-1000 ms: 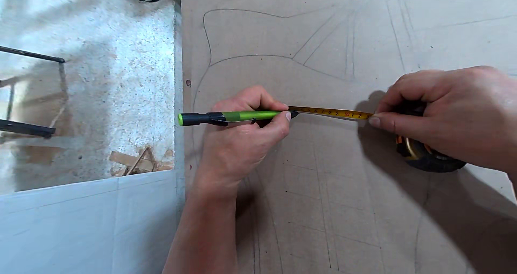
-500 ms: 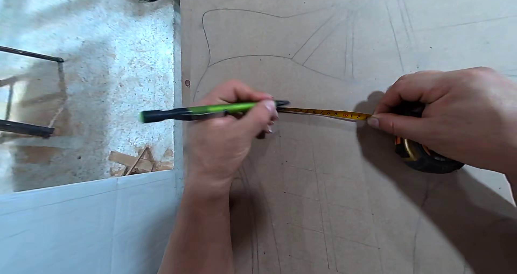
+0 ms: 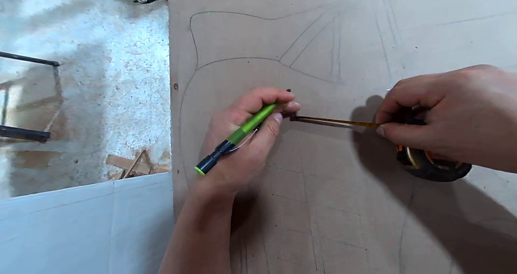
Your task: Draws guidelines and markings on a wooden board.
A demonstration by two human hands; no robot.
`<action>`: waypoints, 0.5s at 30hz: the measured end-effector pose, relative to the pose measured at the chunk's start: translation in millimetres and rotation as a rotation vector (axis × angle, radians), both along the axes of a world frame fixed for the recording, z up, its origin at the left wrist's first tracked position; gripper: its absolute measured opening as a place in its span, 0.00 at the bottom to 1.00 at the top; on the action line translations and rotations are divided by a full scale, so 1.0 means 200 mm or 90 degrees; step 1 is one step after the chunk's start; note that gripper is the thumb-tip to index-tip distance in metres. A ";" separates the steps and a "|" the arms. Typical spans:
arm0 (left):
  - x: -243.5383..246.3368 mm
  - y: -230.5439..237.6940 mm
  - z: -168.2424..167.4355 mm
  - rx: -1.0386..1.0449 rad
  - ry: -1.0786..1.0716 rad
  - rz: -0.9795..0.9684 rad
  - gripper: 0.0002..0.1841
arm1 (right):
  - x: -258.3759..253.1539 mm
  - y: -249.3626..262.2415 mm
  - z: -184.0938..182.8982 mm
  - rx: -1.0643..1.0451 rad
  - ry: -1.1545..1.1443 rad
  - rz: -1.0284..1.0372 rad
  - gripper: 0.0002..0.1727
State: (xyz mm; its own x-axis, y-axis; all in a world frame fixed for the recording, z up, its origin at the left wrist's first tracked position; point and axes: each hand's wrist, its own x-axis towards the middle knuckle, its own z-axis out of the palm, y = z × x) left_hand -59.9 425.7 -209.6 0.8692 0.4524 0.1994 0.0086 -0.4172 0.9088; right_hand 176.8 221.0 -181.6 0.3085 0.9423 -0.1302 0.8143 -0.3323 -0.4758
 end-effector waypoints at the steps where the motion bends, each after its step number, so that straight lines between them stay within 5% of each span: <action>1: 0.01 -0.01 0.00 0.004 0.006 -0.008 0.13 | 0.00 0.00 0.01 -0.014 -0.012 -0.002 0.03; 15: 0.00 -0.02 0.00 -0.047 0.001 -0.025 0.15 | -0.02 0.03 0.01 -0.003 -0.020 -0.024 0.06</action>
